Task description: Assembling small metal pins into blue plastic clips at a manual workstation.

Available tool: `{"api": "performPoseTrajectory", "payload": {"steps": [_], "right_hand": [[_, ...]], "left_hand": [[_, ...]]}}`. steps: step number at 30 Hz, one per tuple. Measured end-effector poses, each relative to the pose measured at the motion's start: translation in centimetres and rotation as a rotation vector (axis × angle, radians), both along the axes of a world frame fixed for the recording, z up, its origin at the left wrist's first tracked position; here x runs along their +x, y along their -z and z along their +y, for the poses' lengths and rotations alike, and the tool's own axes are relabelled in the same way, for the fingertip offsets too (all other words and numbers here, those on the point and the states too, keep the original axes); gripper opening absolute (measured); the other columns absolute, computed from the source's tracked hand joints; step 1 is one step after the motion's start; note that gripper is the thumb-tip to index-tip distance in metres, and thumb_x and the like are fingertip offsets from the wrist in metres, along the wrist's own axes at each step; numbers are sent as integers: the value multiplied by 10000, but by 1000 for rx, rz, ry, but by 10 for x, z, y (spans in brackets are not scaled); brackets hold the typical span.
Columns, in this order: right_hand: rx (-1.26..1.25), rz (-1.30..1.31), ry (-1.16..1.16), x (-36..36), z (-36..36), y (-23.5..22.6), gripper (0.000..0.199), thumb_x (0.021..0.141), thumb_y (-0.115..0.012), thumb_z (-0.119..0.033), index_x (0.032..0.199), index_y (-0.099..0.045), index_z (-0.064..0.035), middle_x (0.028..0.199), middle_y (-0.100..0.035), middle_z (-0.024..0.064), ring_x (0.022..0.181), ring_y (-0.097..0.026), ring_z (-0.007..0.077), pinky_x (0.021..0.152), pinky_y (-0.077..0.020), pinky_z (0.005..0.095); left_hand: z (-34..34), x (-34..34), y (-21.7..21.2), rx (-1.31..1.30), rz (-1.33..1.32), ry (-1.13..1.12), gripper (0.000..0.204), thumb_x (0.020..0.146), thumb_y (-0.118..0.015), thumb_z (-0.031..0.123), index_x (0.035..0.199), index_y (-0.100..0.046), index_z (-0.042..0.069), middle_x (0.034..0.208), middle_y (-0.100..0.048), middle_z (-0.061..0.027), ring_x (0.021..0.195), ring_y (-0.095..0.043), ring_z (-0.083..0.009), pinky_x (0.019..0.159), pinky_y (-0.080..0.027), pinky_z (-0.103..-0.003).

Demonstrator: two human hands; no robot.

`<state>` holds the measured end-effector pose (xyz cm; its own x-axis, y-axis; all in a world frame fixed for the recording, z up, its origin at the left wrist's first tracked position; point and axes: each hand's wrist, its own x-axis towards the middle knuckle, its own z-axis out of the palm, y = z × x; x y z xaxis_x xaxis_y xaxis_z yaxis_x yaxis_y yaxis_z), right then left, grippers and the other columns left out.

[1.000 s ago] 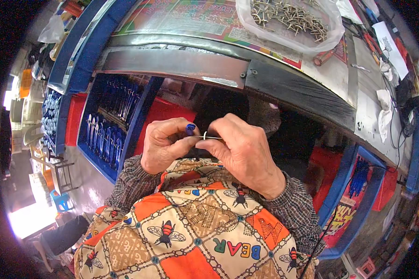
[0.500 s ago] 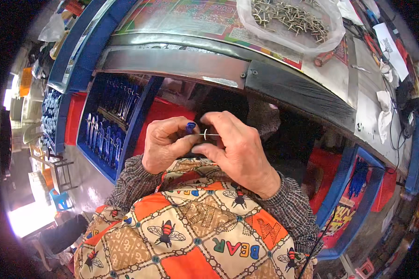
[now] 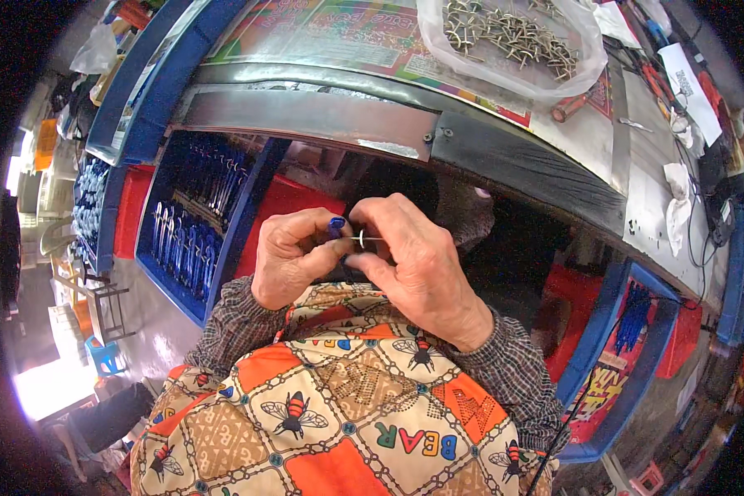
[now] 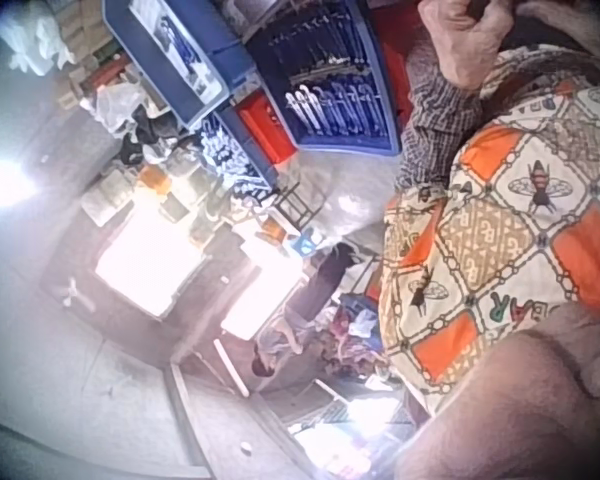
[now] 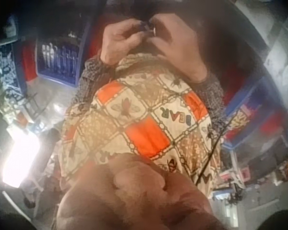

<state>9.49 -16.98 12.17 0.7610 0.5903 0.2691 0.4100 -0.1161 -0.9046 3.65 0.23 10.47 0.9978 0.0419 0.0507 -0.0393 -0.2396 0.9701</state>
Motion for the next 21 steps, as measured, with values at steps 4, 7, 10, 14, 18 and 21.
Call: {"api": "performPoseTrajectory", "payload": {"steps": [4, 7, 10, 14, 18, 21], "right_hand": [[-80, -98, -36, 4, -10, 10, 294, 773, -732, -176, 946, -591, 16, 799, -566, 81, 644, -567, 140, 566, -460, 243], [-94, -190, -28, 3, -11, 12, 226, 780, -719, -107, 920, -593, 18, 779, -566, 81, 645, -570, 137, 575, -464, 240], [-22, -108, 0, 0, -7, 12, 200, 774, -706, -43, 923, -586, 17, 790, -560, 76, 645, -561, 134, 578, -460, 236], [-23, -144, -2, 0, -3, 9, 218, 758, -705, -3, 936, -581, 16, 806, -556, 71, 661, -558, 127, 584, -458, 229], [-11, 19, -13, 1, -5, 4, 235, 771, -715, -63, 947, -580, 15, 818, -557, 70, 673, -558, 123, 587, -458, 229], [-66, -40, -33, 5, -12, 9, 220, 792, -708, -112, 925, -591, 18, 790, -560, 76, 651, -556, 130, 581, -462, 241]], "left_hand": [[-1, -2, 0, -33, 12, 16, 37, 804, -628, -15, 839, -637, -9, 696, -567, 51, 598, -472, 9, 509, -371, -166], [-1, -2, 0, -42, 8, 29, 41, 805, -625, -17, 843, -636, -9, 700, -569, 49, 601, -469, 10, 510, -368, -165], [-2, -2, 1, -42, 5, 21, 46, 808, -622, -19, 850, -636, -9, 707, -573, 46, 606, -471, 10, 512, -369, -164], [-2, -1, 1, -9, -1, 13, 39, 814, -619, -18, 848, -634, -8, 713, -576, 44, 611, -475, 9, 518, -374, -164], [-2, -2, 2, -33, -9, 6, 33, 814, -623, -12, 844, -635, -8, 706, -575, 45, 607, -480, 6, 520, -378, -164], [-2, -1, -2, -6, -7, 35, 31, 812, -624, -8, 841, -634, -7, 693, -571, 46, 602, -482, 7, 514, -377, -166]]}}
